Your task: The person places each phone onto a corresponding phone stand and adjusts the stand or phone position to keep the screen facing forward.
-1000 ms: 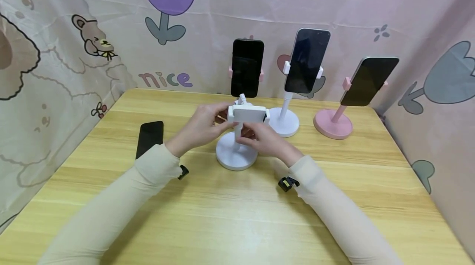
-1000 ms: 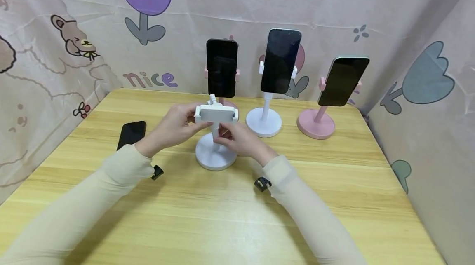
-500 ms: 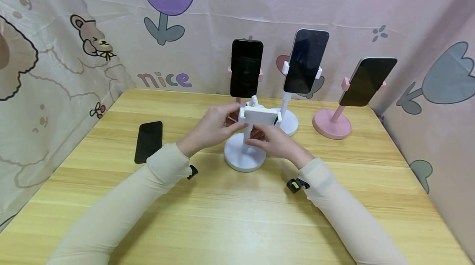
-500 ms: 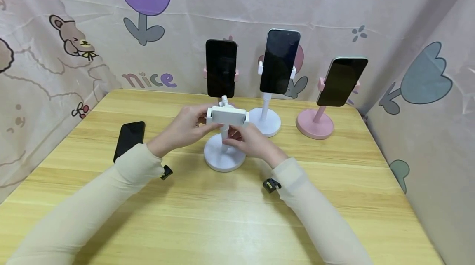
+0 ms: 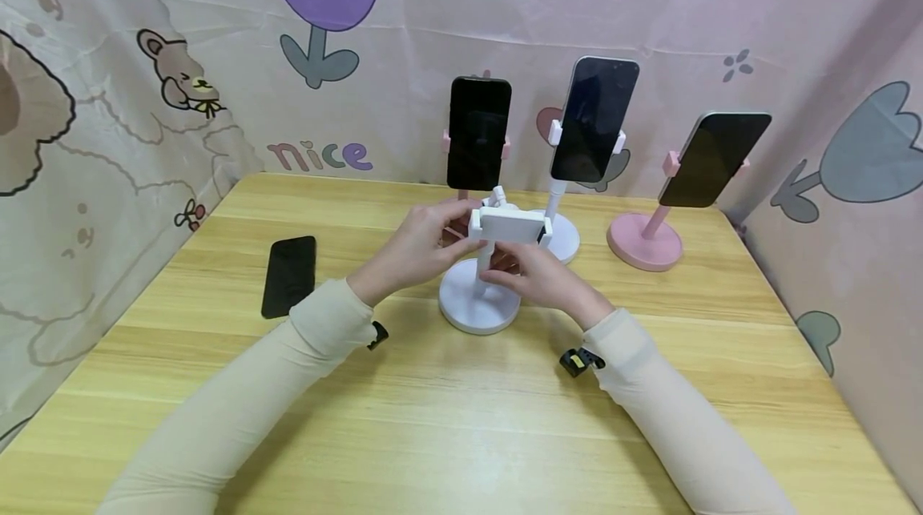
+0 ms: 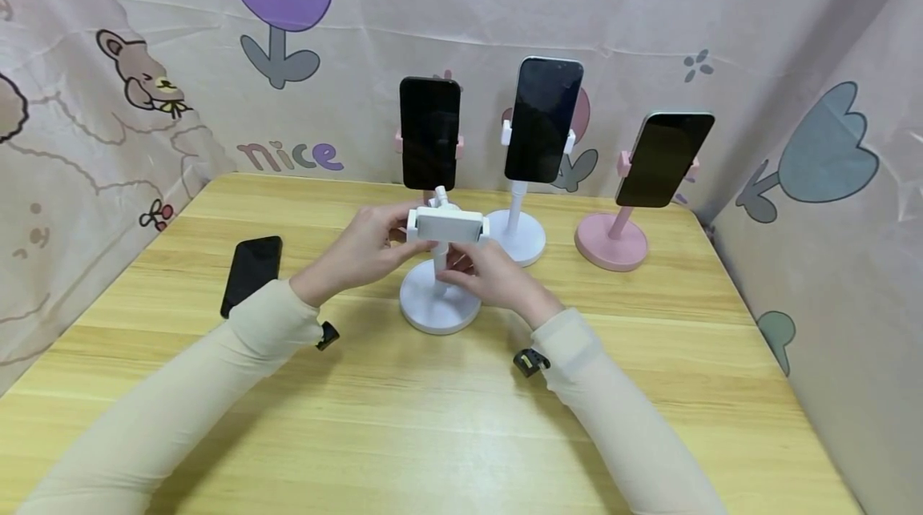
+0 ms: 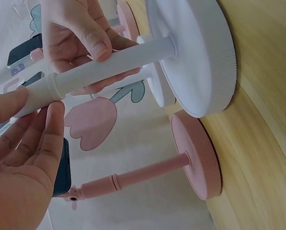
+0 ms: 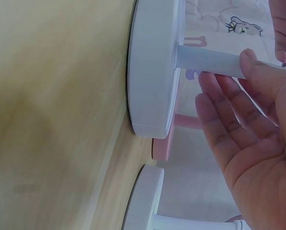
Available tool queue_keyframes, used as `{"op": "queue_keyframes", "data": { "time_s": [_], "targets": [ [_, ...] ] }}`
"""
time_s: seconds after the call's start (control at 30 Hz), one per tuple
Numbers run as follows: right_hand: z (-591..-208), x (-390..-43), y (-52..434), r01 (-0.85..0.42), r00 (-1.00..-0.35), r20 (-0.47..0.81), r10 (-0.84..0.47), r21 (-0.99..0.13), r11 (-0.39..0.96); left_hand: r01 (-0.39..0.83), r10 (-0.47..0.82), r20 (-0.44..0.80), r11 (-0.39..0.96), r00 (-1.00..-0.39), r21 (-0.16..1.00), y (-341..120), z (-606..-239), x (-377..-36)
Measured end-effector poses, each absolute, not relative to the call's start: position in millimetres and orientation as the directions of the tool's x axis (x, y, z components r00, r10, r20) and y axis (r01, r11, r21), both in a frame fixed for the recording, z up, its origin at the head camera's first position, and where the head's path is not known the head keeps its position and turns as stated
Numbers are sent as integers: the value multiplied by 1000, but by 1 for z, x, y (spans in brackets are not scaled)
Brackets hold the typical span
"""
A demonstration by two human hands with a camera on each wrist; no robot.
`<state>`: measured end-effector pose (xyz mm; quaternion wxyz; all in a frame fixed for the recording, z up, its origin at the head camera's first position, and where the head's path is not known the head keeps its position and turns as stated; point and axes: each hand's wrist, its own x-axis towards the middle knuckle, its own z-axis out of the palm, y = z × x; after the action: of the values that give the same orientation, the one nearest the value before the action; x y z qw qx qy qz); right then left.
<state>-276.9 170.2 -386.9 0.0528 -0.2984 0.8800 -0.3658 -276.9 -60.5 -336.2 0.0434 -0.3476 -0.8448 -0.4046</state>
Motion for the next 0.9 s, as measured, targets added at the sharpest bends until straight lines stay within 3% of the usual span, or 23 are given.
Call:
{"op": "queue_keyframes", "data": {
  "time_s": [0.9],
  "targets": [
    [-390, -274, 172, -487, -824, 135, -551, -666, 565, 641, 555, 375, 426, -742, 638, -61, -337, -275]
  ]
}}
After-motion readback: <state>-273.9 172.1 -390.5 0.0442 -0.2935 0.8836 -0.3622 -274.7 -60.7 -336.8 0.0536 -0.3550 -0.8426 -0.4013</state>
